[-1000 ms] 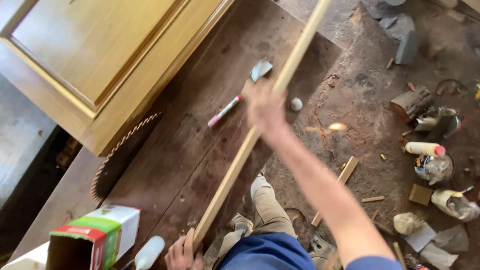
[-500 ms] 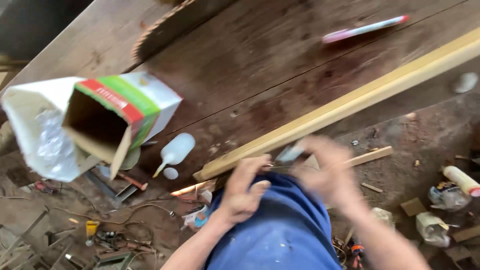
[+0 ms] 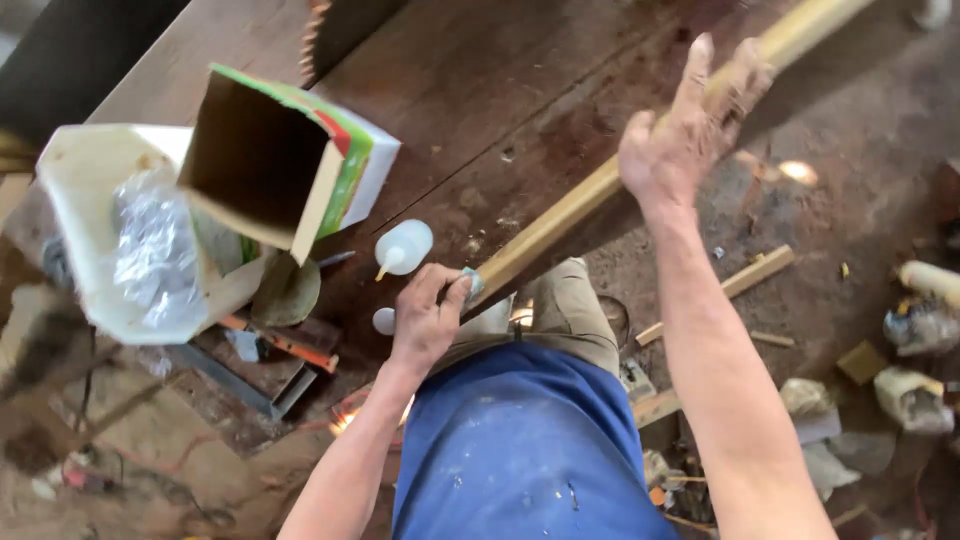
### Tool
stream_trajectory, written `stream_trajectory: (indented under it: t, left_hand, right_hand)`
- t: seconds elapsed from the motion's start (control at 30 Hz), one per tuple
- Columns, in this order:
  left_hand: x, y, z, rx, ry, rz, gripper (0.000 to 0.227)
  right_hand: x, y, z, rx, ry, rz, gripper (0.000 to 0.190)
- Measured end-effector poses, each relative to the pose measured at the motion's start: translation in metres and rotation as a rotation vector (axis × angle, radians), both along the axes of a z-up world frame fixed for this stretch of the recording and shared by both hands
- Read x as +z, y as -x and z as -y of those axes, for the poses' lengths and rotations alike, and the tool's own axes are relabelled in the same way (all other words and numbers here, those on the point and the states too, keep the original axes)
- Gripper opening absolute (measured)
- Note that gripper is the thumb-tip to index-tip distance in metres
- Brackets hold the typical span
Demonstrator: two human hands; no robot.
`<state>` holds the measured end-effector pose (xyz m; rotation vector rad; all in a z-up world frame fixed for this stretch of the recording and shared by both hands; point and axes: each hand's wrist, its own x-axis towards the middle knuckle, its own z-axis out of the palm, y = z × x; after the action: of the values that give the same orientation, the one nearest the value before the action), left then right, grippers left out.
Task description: Using an angle grinder to sand and smooth a long wooden strip on a workbench.
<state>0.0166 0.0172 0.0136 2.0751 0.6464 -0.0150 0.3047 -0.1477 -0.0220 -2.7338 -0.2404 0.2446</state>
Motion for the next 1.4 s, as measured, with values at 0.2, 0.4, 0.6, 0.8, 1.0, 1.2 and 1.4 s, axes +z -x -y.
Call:
stream_trajectory:
  t: [0.2, 0.4, 0.6, 0.8, 1.0, 1.2, 1.4]
  left_hand:
    - [-0.02, 0.011, 0.022, -0.125, -0.041, -0.059, 0.015]
    - [-0.021, 0.021, 0.011, -0.243, -0.075, 0.135, 0.017]
    - [-0.022, -0.002, 0.014, -0.33, -0.072, 0.168, 0.017]
    - [-0.016, 0.015, 0.008, -0.31, 0.002, 0.109, 0.022]
    - [-0.011, -0.004, 0.014, -0.342, -0.038, 0.196, 0.031]
    - [-0.014, -0.007, 0.018, -0.46, -0.164, 0.271, 0.024]
    - [-0.005, 0.013, 0.01, -0.453, -0.197, 0.242, 0.024]
  right_hand:
    - [-0.05, 0.013, 0.012, -0.214, -0.306, 0.173, 0.069]
    - [-0.059, 0.007, 0.007, -0.245, -0.217, 0.27, 0.051]
    - [-0.055, 0.012, 0.008, -0.298, -0.216, 0.162, 0.038]
    - [-0.031, 0.01, 0.003, -0.297, -0.137, 0.241, 0.036]
    - [-0.024, 0.01, -0.004, -0.167, -0.24, 0.376, 0.026]
    - [-0.033, 0.016, 0.001, -0.263, -0.249, 0.201, 0.025]
    - [-0.033, 0.009, -0.004, -0.291, -0.209, 0.247, 0.022]
